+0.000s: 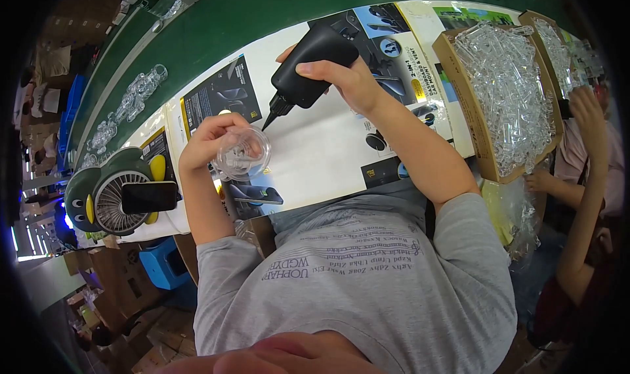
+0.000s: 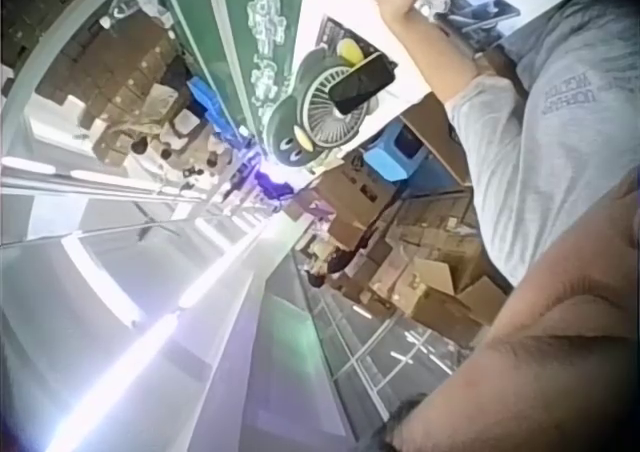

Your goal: The user is assembling and cleaning plastic bottle components at a factory assembly station.

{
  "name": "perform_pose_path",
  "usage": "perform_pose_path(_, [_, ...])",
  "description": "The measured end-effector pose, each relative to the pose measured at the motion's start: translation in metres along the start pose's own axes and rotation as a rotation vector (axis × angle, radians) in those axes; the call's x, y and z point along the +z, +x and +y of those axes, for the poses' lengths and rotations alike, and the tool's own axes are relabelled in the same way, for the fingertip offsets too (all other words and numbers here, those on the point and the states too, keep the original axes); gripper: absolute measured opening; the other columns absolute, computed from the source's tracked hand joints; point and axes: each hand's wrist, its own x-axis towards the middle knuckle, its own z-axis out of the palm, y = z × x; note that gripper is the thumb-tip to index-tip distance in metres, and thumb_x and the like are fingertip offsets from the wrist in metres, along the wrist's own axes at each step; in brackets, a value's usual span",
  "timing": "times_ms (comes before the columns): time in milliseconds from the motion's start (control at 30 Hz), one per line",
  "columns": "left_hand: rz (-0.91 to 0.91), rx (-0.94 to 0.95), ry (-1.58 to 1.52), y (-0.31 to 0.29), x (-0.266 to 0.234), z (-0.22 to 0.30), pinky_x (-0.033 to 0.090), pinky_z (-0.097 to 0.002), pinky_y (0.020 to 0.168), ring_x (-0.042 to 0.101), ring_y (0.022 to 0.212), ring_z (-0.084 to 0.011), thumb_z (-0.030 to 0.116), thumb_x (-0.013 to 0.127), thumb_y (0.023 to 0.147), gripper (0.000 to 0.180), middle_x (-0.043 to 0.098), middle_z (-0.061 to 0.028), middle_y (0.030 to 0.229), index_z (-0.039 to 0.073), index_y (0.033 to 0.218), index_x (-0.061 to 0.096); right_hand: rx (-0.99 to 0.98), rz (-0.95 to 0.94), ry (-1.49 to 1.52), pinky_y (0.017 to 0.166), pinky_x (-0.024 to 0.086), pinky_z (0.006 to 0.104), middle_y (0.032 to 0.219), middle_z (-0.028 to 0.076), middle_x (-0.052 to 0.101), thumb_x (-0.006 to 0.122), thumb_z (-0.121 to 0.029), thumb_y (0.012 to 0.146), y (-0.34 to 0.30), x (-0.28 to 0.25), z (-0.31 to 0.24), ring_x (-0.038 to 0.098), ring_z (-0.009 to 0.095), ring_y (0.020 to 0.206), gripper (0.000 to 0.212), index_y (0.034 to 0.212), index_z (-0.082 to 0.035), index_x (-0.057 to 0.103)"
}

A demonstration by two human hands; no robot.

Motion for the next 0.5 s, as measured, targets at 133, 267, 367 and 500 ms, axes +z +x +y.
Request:
perform_pose_path(133, [-0.102, -0.122, -0.072, 0.0, 0.001, -0.003, 0.048, -0.0268, 0.071, 0.061, 0.076, -0.0145, 0.016, 0.058, 0.086, 0.022, 0.064, -0.0105, 0.086, -0.003, 0.098, 0.056, 0.034, -0.063, -0.13, 0.076, 0.049, 0.0293, 0.099, 0.012, 0.062, 0.057, -0.018, 0.072, 0.0, -0.003, 0.004, 0.061, 0.017, 0.085, 0.034, 0.101, 0.001, 0.058])
perform_pose_path(267, [-0.138, -0.175, -0.096, 0.001, 0.001, -0.005, 0.048, -0.0263, 0.07, 0.061, 0.076, -0.0141, 0.018, 0.059, 0.086, 0.024, 0.064, -0.0103, 0.086, -0.003, 0.098, 0.056, -0.014, -0.069, -0.107, 0.075, 0.049, 0.0287, 0.097, 0.012, 0.063, 0.059, -0.019, 0.07, 0.0, 0.001, 0.004, 0.061, 0.017, 0.085, 0.035, 0.099, 0.002, 0.06])
perform_pose_path(367, [-0.171, -0.205, -0.11, 0.002, 0.0, -0.008, 0.048, -0.0264, 0.071, 0.06, 0.076, -0.014, 0.019, 0.059, 0.086, 0.026, 0.064, -0.0103, 0.087, -0.003, 0.099, 0.056, -0.005, -0.075, -0.101, 0.075, 0.049, 0.0288, 0.096, 0.012, 0.063, 0.059, -0.019, 0.07, 0.0, 0.002, 0.004, 0.061, 0.018, 0.085, 0.035, 0.097, 0.003, 0.061])
perform_pose_path(500, [-0.206, -0.257, -0.125, 0.003, 0.0, -0.011, 0.048, -0.027, 0.072, 0.06, 0.078, -0.0141, 0.021, 0.059, 0.086, 0.029, 0.064, -0.0101, 0.087, -0.004, 0.1, 0.055, 0.019, -0.075, -0.117, 0.075, 0.049, 0.0289, 0.096, 0.013, 0.063, 0.058, -0.019, 0.069, -0.001, 0.002, 0.004, 0.061, 0.018, 0.084, 0.036, 0.098, 0.003, 0.061])
